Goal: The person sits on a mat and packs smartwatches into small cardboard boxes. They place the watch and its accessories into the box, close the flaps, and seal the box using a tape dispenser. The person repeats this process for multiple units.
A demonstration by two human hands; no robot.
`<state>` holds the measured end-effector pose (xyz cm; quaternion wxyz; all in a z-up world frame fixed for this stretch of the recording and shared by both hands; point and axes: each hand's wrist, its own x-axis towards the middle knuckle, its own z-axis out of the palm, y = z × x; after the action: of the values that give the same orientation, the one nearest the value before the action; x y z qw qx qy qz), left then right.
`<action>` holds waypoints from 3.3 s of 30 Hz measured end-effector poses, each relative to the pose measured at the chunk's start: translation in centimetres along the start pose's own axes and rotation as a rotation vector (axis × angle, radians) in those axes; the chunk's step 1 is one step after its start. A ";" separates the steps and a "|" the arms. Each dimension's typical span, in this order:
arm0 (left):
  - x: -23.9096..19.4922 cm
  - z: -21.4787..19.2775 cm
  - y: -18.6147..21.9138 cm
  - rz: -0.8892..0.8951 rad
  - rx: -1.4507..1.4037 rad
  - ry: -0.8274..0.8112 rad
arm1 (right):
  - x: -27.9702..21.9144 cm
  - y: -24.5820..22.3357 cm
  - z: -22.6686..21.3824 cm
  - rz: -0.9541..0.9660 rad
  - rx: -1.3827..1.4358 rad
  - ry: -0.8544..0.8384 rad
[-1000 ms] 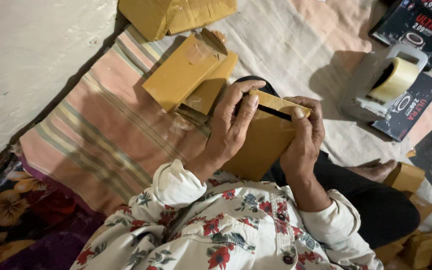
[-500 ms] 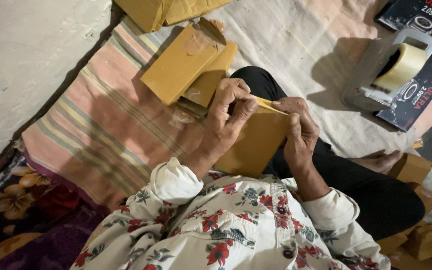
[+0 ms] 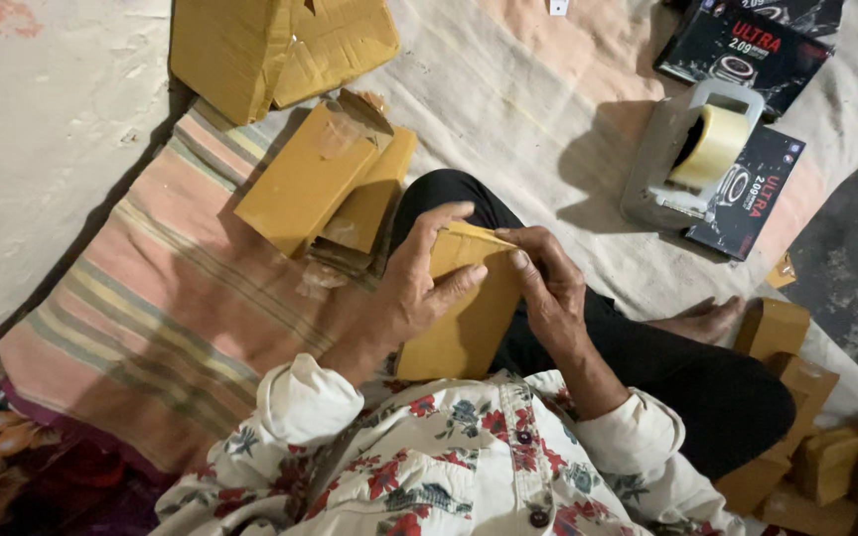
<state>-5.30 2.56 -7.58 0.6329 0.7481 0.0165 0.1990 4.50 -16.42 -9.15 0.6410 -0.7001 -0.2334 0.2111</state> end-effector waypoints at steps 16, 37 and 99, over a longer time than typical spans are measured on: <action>1.8 0.3 -4.3 -0.216 -0.052 0.100 | -1.2 -2.9 2.2 -0.018 -0.228 -0.649; 2.1 0.4 -4.8 -0.173 -0.045 0.121 | -0.8 -1.7 4.7 0.085 -0.225 -0.567; 2.5 1.0 -4.4 -0.230 -0.040 0.130 | 2.5 11.5 -22.9 0.369 0.659 0.524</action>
<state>-1.64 3.16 -11.22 0.6641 0.7138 0.1392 0.1735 20.75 -34.07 -18.54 0.8185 -0.5186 0.1449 0.2004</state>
